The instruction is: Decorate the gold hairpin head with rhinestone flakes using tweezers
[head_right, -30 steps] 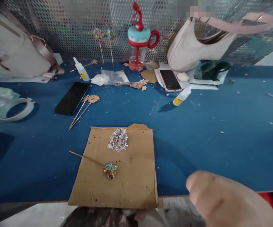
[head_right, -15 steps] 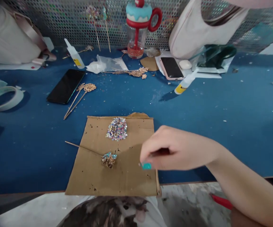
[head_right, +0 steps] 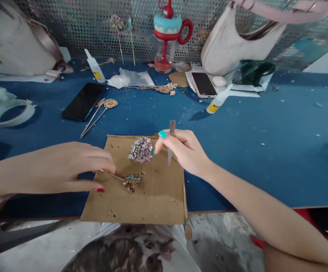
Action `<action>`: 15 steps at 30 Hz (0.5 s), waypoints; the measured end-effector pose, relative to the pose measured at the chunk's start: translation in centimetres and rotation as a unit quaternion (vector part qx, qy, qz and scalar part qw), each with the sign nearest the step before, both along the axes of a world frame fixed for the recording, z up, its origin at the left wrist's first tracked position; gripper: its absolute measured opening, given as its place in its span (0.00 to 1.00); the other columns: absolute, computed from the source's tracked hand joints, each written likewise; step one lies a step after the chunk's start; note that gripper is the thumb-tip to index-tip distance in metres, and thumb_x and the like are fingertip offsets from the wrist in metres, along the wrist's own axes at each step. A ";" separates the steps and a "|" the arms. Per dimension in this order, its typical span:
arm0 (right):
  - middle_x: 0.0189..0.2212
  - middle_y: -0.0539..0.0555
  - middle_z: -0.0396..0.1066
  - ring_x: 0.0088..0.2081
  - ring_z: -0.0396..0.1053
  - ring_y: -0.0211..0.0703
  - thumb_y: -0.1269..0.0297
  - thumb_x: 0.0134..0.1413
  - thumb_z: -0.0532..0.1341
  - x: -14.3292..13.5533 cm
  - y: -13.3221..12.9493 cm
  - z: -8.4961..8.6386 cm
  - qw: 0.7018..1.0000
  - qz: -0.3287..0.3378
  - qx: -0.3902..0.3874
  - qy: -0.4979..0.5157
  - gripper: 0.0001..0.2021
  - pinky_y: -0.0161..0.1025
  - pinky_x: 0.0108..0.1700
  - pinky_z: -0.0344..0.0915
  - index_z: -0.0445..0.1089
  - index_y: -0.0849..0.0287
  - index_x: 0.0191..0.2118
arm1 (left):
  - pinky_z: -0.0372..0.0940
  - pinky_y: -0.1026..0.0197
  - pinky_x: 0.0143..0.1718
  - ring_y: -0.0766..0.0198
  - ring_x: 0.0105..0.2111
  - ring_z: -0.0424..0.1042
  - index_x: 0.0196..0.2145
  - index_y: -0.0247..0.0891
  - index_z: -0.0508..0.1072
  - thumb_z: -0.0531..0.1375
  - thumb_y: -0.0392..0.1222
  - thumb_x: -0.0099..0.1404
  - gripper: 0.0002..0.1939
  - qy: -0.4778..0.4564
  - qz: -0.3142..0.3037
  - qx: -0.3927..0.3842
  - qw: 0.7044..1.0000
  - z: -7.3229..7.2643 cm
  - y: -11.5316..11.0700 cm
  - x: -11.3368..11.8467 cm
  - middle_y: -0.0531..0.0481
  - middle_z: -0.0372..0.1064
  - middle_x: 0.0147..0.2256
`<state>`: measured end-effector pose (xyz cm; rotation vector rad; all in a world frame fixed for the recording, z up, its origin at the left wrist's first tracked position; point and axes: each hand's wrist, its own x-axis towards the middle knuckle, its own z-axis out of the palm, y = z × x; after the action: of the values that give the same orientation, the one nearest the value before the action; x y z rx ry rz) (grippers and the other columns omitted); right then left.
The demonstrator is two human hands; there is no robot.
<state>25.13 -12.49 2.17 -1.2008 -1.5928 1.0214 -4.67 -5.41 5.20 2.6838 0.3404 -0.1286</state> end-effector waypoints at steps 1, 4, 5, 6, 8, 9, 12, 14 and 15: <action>0.21 0.50 0.66 0.24 0.58 0.35 0.44 0.66 0.56 0.1 0.0 -0.6 1.000 0.000 -0.007 0.014 0.26 0.37 0.28 0.54 0.75 0.56 0.24 | 0.63 0.63 0.36 0.65 0.38 0.72 0.44 0.46 0.72 0.58 0.50 0.74 0.09 0.024 -0.007 -0.007 1.000 -0.3 0.0 0.2 0.56 0.73 0.40; 0.20 0.50 0.68 0.22 0.58 0.35 0.41 0.66 0.55 0.6 0.0 -2.1 0.999 -0.006 -0.026 0.047 0.27 0.37 0.25 0.52 0.76 0.55 0.24 | 0.58 0.62 0.36 0.66 0.37 0.69 0.42 0.44 0.70 0.51 0.43 0.77 0.08 0.052 -0.011 -0.012 0.999 -1.3 0.0 0.6 0.56 0.70 0.39; 0.19 0.50 0.67 0.21 0.57 0.34 0.41 0.66 0.55 0.7 0.0 -2.5 0.998 -0.013 -0.030 0.055 0.27 0.36 0.24 0.51 0.77 0.54 0.24 | 0.57 0.61 0.36 0.66 0.36 0.67 0.40 0.42 0.68 0.50 0.41 0.78 0.10 0.050 -0.013 -0.013 0.999 -1.5 -0.1 0.6 0.55 0.69 0.38; 0.18 0.50 0.66 0.21 0.56 0.34 0.41 0.66 0.55 0.8 0.1 -2.8 0.997 -0.019 -0.032 0.062 0.27 0.36 0.24 0.50 0.77 0.54 0.25 | 0.57 0.61 0.36 0.66 0.35 0.66 0.38 0.42 0.68 0.49 0.40 0.78 0.11 0.050 -0.017 -0.016 0.998 -1.7 -0.1 0.6 0.55 0.68 0.37; 0.18 0.49 0.64 0.20 0.55 0.34 0.40 0.66 0.55 0.8 0.0 -3.1 0.996 -0.028 -0.031 0.072 0.26 0.36 0.24 0.49 0.78 0.53 0.26 | 0.56 0.61 0.35 0.66 0.33 0.65 0.35 0.41 0.67 0.48 0.39 0.78 0.12 0.048 -0.026 -0.006 0.999 -1.8 -0.1 0.4 0.55 0.67 0.36; 0.18 0.49 0.64 0.20 0.55 0.34 0.40 0.65 0.55 0.8 0.0 -3.2 0.996 -0.029 -0.030 0.076 0.26 0.36 0.23 0.49 0.78 0.52 0.27 | 0.55 0.60 0.35 0.66 0.32 0.64 0.35 0.40 0.67 0.49 0.39 0.78 0.12 0.045 -0.031 0.007 0.998 -1.9 -0.1 0.3 0.54 0.67 0.35; 0.20 0.50 0.66 0.20 0.57 0.34 0.38 0.63 0.57 0.8 -0.2 -3.2 0.996 -0.022 -0.026 0.082 0.25 0.36 0.23 0.50 0.78 0.52 0.29 | 0.54 0.58 0.33 0.65 0.30 0.62 0.35 0.40 0.68 0.50 0.38 0.76 0.11 0.025 -0.054 0.061 0.996 -2.1 -0.2 0.2 0.54 0.66 0.34; 0.21 0.50 0.68 0.21 0.59 0.34 0.38 0.62 0.58 0.8 -0.3 -3.2 0.996 -0.016 -0.025 0.082 0.25 0.36 0.22 0.52 0.78 0.52 0.29 | 0.53 0.57 0.32 0.64 0.28 0.61 0.34 0.40 0.68 0.51 0.38 0.75 0.11 0.006 -0.063 0.087 0.994 -2.2 -0.2 0.2 0.53 0.66 0.33; 0.22 0.51 0.69 0.21 0.59 0.34 0.38 0.62 0.58 0.8 -0.3 -3.2 0.996 -0.013 -0.025 0.081 0.25 0.36 0.22 0.52 0.78 0.53 0.29 | 0.53 0.57 0.31 0.64 0.28 0.60 0.34 0.40 0.68 0.51 0.38 0.75 0.11 -0.003 -0.065 0.093 0.994 -2.3 -0.3 0.2 0.53 0.67 0.33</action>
<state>25.96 -12.79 -1.03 -1.1406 -1.4295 1.1187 -4.49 -5.66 2.90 2.8910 0.1840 -0.1335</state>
